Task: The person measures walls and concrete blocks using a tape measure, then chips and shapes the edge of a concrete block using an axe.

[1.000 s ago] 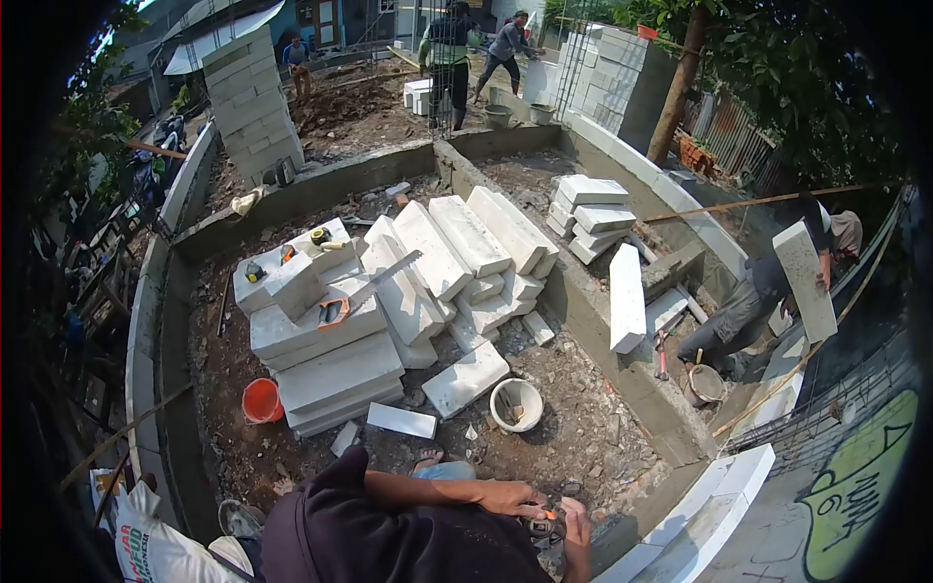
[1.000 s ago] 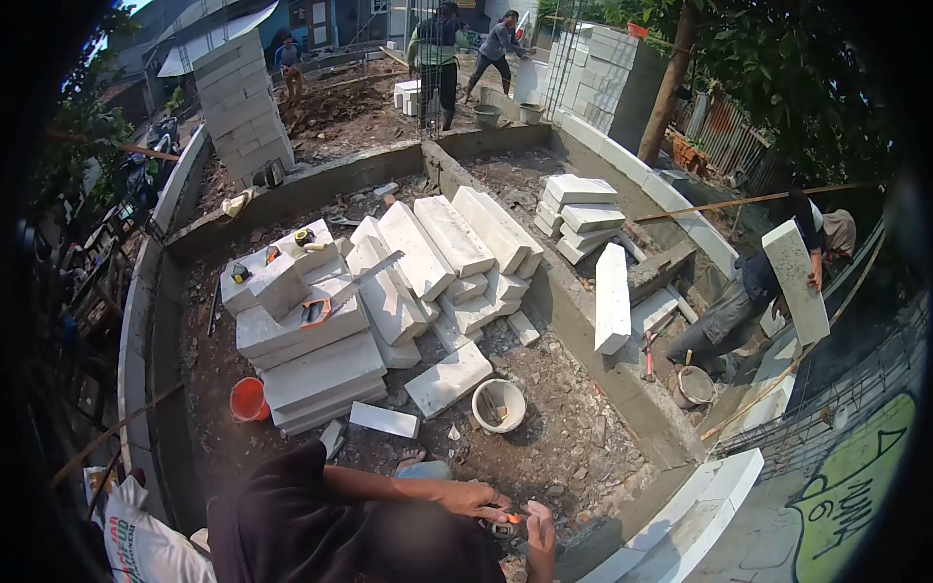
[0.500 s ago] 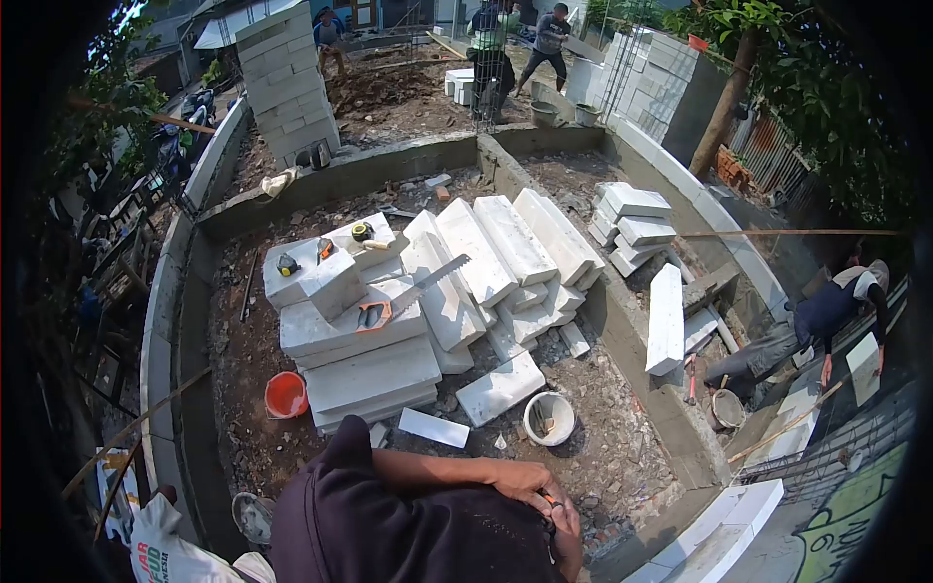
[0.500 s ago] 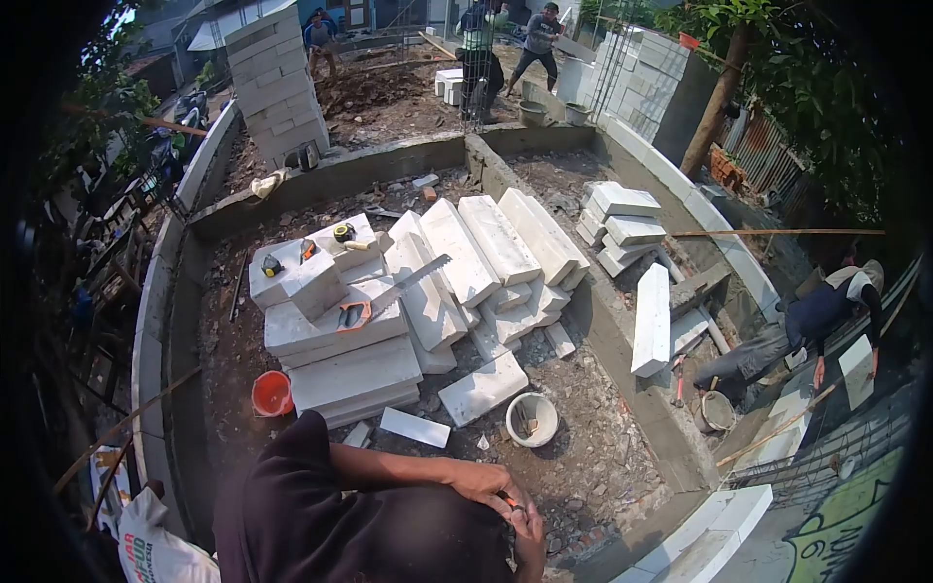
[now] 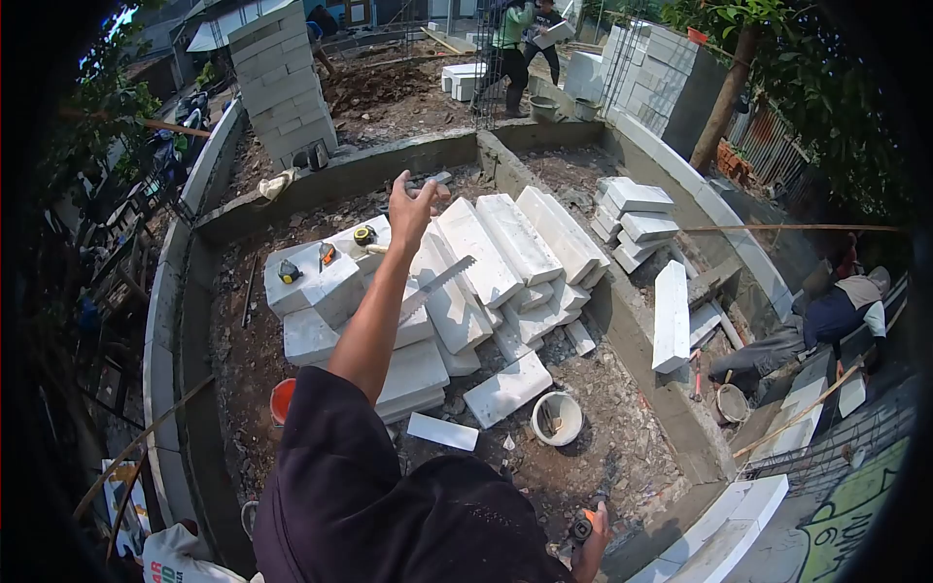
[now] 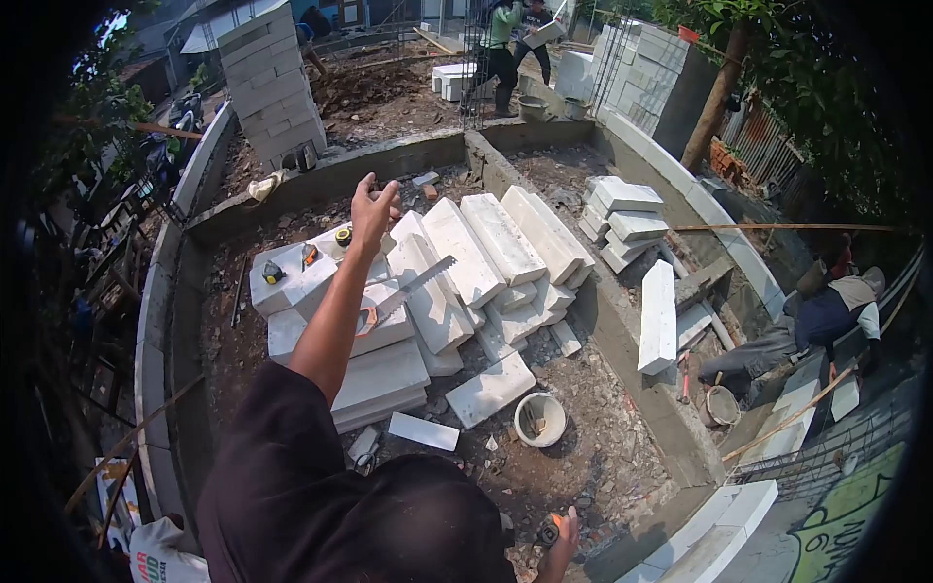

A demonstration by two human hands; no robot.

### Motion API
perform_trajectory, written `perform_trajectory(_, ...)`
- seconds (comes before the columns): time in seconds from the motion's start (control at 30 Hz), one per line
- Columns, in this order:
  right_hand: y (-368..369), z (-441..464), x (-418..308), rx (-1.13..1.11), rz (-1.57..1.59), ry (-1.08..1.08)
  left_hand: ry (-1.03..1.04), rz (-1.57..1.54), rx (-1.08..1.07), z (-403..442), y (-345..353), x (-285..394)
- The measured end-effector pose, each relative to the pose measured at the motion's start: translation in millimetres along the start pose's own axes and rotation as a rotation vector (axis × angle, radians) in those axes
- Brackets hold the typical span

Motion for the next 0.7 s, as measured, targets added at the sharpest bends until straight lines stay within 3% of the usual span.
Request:
perform_trajectory(0.03,-4,0,6,-0.001,0.008,-0.001,0.086,0.034,0.115,12,-21,33)
perform_trajectory(0.1,23,-10,-3,-0.059,0.246,0.075,0.256,0.051,0.118,20,-28,87)
perform_trajectory(0.17,39,-3,-4,-0.108,0.291,0.031,0.268,0.029,-0.043,-6,2,107)
perform_trajectory(0.23,61,3,-12,-0.157,0.333,-0.008,0.202,0.016,-0.233,-47,47,82)
perform_trajectory(0.37,109,15,-37,-0.296,0.097,-0.106,-0.334,-0.183,-0.545,-213,162,-64)
perform_trajectory(0.4,109,19,-48,-0.269,-0.161,-0.208,-0.47,-0.134,-0.672,-267,189,-87)
perform_trajectory(0.47,117,11,-82,-0.264,-0.307,-0.24,-0.677,-0.302,-0.984,-381,247,-133)
perform_trajectory(0.5,122,7,-98,-0.259,-0.38,-0.256,-0.666,-0.194,-1.225,-411,258,-104)
perform_trajectory(0.53,125,5,-105,-0.329,-0.37,-0.176,-0.469,-0.104,-1.347,-426,271,-98)
perform_trajectory(0.57,123,8,-103,-0.369,-0.368,-0.146,-0.481,-0.106,-1.336,-432,278,-105)
perform_trajectory(0.63,110,18,-93,-0.422,-0.366,-0.114,0.023,0.366,-1.405,-416,294,-63)
perform_trajectory(0.7,94,29,-98,-0.396,-0.554,-0.231,-0.068,0.279,-1.424,-415,307,-67)
Point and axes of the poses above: each hand's wrist, its own z-axis towards the middle knuckle, its own y-axis out of the palm, x = y × z, the point moved 10 cm from there along z, towards the middle knuckle, and after that the axes turned 12 degrees about -x, right-handed, at the moved point
